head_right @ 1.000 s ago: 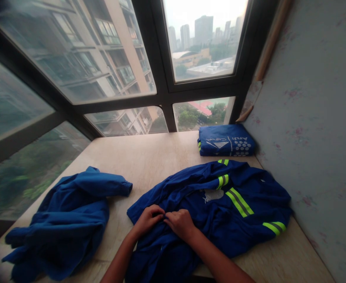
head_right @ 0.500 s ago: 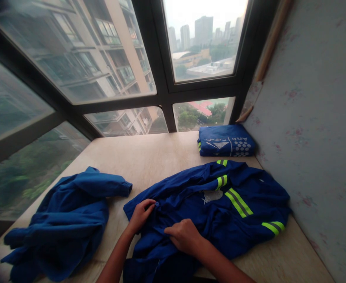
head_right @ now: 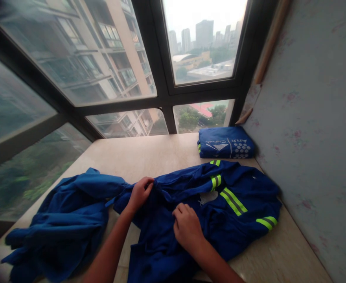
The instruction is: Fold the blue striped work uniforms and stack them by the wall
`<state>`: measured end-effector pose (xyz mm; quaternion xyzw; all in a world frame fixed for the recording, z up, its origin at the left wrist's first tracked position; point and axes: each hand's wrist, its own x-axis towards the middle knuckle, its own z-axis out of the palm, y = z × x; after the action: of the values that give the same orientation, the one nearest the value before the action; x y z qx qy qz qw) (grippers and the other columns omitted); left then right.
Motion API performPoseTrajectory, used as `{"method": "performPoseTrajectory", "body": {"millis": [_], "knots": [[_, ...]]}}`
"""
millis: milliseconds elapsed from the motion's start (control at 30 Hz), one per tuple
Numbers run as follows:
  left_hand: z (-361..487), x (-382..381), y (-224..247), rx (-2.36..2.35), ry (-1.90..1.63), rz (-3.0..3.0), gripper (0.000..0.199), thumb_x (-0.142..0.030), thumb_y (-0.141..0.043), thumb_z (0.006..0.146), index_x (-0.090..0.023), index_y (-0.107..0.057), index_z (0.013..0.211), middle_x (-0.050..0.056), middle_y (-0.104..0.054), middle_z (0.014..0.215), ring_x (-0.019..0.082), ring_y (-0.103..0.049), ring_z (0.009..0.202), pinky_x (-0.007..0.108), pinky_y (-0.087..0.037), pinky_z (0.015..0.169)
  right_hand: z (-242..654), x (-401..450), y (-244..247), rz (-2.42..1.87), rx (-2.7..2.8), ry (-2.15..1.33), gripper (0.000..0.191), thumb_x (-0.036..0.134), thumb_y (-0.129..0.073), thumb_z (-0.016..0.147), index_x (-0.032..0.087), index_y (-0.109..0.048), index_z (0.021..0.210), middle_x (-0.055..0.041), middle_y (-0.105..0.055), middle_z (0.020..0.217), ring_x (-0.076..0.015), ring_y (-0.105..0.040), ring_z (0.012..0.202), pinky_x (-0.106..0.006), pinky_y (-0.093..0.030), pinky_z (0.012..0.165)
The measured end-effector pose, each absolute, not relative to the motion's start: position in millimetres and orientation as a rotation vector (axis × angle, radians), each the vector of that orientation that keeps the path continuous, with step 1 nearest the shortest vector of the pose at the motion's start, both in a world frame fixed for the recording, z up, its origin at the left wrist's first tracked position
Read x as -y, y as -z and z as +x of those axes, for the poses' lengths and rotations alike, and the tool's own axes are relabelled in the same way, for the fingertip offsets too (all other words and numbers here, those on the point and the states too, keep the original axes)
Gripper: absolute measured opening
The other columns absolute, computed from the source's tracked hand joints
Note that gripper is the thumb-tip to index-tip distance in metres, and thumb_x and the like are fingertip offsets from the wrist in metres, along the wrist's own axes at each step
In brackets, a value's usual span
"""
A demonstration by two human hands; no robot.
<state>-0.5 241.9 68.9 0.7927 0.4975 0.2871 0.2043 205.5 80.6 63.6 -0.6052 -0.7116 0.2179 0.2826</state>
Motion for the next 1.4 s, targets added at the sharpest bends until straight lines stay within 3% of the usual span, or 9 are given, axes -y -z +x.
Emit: {"method": "performPoseTrajectory", "body": {"millis": [133, 467, 633, 733, 867, 933, 1067, 1233, 1400], "knots": [[-4.2, -220.5, -49.5, -1.382, -0.852, 2.223, 0.027, -0.024, -0.053, 0.088, -0.023, -0.064, 0.112, 0.008, -0.064, 0.117, 0.021, -0.063, 0.107, 0.036, -0.052, 0.095, 196.2, -102.4, -64.5, -1.564, 1.855, -0.602, 0.033, 0.006, -0.05, 0.079, 0.022, -0.063, 0.105, -0.0058, -0.065, 0.108, -0.022, -0.055, 0.102, -0.033, -0.042, 0.091], [-43.4, -162.0, -40.1, -1.772, -1.028, 2.155, 0.016, -0.031, -0.05, 0.091, -0.021, -0.062, 0.095, 0.007, -0.065, 0.091, 0.023, -0.064, 0.086, 0.035, -0.051, 0.081, 148.3, -119.1, -75.7, -1.317, 2.095, -0.695, 0.042, 0.011, -0.057, 0.066, 0.022, -0.067, 0.105, -0.0055, -0.067, 0.107, -0.0231, -0.055, 0.105, -0.034, -0.04, 0.092], [-43.1, -129.6, -37.7, -2.032, -0.407, 1.963, 0.026, -0.038, -0.046, 0.092, -0.023, -0.064, 0.081, 0.006, -0.07, 0.077, 0.023, -0.067, 0.071, 0.03, -0.045, 0.065, 135.7, -128.6, -49.1, -1.572, 2.078, -0.707, 0.03, 0.023, -0.057, 0.08, 0.02, -0.067, 0.108, -0.0097, -0.068, 0.108, -0.0258, -0.059, 0.103, -0.036, -0.043, 0.088], [-44.8, -116.7, -31.7, -2.07, -0.109, 1.83, 0.037, -0.044, -0.042, 0.092, -0.022, -0.065, 0.072, 0.009, -0.071, 0.071, 0.028, -0.068, 0.07, 0.032, -0.043, 0.062, 134.4, -134.3, -29.6, -1.665, 2.107, -0.727, 0.026, 0.018, -0.056, 0.082, 0.018, -0.069, 0.105, -0.0115, -0.069, 0.103, -0.0252, -0.061, 0.099, -0.034, -0.044, 0.086], [-40.7, -112.7, -23.5, -1.912, -0.535, 1.59, 0.032, -0.049, -0.057, 0.081, -0.02, -0.071, 0.086, 0.012, -0.075, 0.092, 0.03, -0.068, 0.091, 0.037, -0.05, 0.077, 142.8, -135.6, -14.8, -1.521, 2.032, -0.87, 0.028, 0.008, -0.052, 0.08, 0.021, -0.073, 0.094, -0.005, -0.07, 0.092, -0.0181, -0.064, 0.09, -0.026, -0.045, 0.08], [-33.2, -114.9, -22.1, -1.737, -0.717, 1.424, 0.039, -0.054, -0.065, 0.073, -0.018, -0.071, 0.088, 0.01, -0.075, 0.092, 0.029, -0.068, 0.092, 0.036, -0.051, 0.081, 150.6, -134.1, -12.9, -1.466, 1.929, -0.942, 0.028, 0.006, -0.053, 0.076, 0.021, -0.073, 0.09, -0.0035, -0.069, 0.088, -0.0165, -0.064, 0.084, -0.024, -0.045, 0.076], [-13.0, -118.8, -27.5, -1.483, -0.828, 1.102, 0.049, -0.063, -0.069, 0.07, -0.016, -0.07, 0.086, 0.004, -0.07, 0.073, 0.02, -0.065, 0.07, 0.029, -0.051, 0.064, 170.0, -131.8, -17.7, -1.432, 1.737, -0.919, 0.024, 0.003, -0.054, 0.073, 0.019, -0.07, 0.08, -0.002, -0.065, 0.081, -0.0155, -0.062, 0.079, -0.024, -0.045, 0.073], [8.5, -120.3, -40.1, -1.322, -0.825, 0.923, 0.039, -0.054, -0.077, 0.069, -0.017, -0.065, 0.072, -0.004, -0.057, 0.055, 0.009, -0.05, 0.052, 0.019, -0.039, 0.051, 185.7, -126.1, -31.7, -1.36, 1.676, -0.899, 0.022, 0.004, -0.052, 0.077, 0.02, -0.064, 0.083, -0.0023, -0.066, 0.088, -0.0164, -0.062, 0.088, -0.025, -0.047, 0.082], [21.8, -123.5, -41.4, -1.271, -0.841, 0.978, 0.043, -0.051, -0.081, 0.063, -0.016, -0.072, 0.086, 0.005, -0.073, 0.08, 0.021, -0.067, 0.076, 0.03, -0.053, 0.073, 182.3, -109.9, -44.1, -1.623, 1.637, -0.634, 0.006, 0.025, -0.059, 0.086, 0.021, -0.06, 0.09, -0.0043, -0.065, 0.09, -0.0203, -0.061, 0.089, -0.029, -0.044, 0.078]]}}
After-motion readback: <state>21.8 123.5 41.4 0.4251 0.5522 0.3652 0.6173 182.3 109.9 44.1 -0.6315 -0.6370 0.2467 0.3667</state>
